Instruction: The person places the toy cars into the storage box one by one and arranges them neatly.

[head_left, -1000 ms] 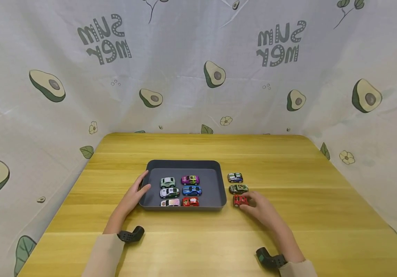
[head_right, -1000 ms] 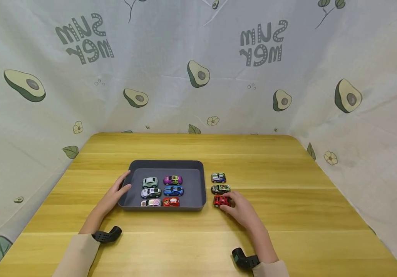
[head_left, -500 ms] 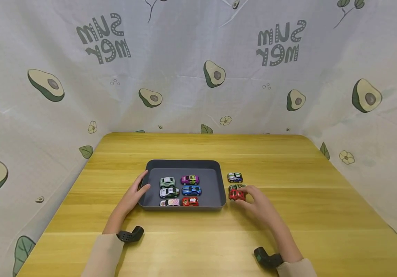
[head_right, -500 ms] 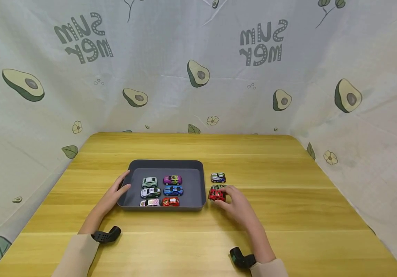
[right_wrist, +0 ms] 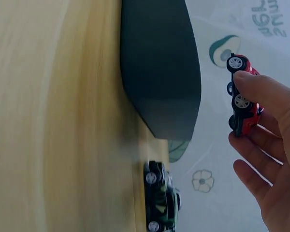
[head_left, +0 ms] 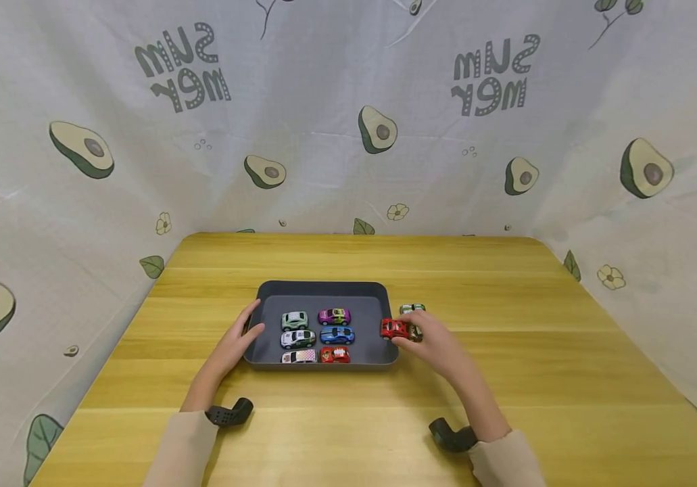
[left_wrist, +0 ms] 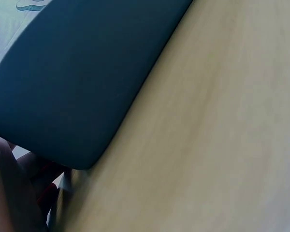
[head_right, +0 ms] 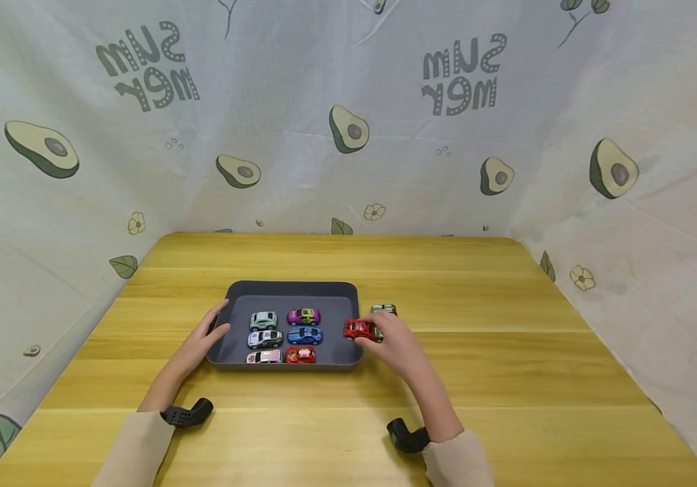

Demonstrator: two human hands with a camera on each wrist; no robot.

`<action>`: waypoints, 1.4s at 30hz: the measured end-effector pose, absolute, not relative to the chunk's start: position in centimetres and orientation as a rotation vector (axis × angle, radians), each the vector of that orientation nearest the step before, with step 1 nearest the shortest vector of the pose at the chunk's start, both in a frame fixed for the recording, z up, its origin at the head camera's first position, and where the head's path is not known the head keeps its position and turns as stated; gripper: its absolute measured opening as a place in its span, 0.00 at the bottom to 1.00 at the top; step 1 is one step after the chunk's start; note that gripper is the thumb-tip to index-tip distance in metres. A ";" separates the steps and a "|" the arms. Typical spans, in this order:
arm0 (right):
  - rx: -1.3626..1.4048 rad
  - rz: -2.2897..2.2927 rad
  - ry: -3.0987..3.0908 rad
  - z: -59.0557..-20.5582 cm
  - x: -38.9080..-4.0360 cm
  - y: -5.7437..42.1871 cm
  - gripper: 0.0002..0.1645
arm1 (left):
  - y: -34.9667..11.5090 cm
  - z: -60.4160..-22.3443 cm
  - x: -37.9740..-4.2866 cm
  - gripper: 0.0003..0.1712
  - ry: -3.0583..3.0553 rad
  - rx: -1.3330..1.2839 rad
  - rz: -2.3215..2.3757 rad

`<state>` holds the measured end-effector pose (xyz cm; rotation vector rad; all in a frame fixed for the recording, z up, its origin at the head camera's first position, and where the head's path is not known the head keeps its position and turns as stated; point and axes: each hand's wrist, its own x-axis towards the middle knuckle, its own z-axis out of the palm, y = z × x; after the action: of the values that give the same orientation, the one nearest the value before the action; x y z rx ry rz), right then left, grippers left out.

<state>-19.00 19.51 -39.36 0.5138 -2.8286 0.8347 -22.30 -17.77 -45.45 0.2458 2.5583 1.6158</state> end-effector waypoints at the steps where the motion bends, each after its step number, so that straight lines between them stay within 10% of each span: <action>1: 0.515 0.824 -2.848 -39.3 -19.1 19.2 0.22 | -17.8 -45.4 -22.3 0.36 2.554 0.244 1.619; 42: 0.711 0.489 -3.103 -40.2 -20.6 15.8 0.20 | -17.7 -45.2 -22.3 0.35 2.552 0.243 1.616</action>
<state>-20.62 15.76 -40.20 0.7113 -3.1029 0.4889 -22.31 -17.68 -45.23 0.2428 2.5519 1.6156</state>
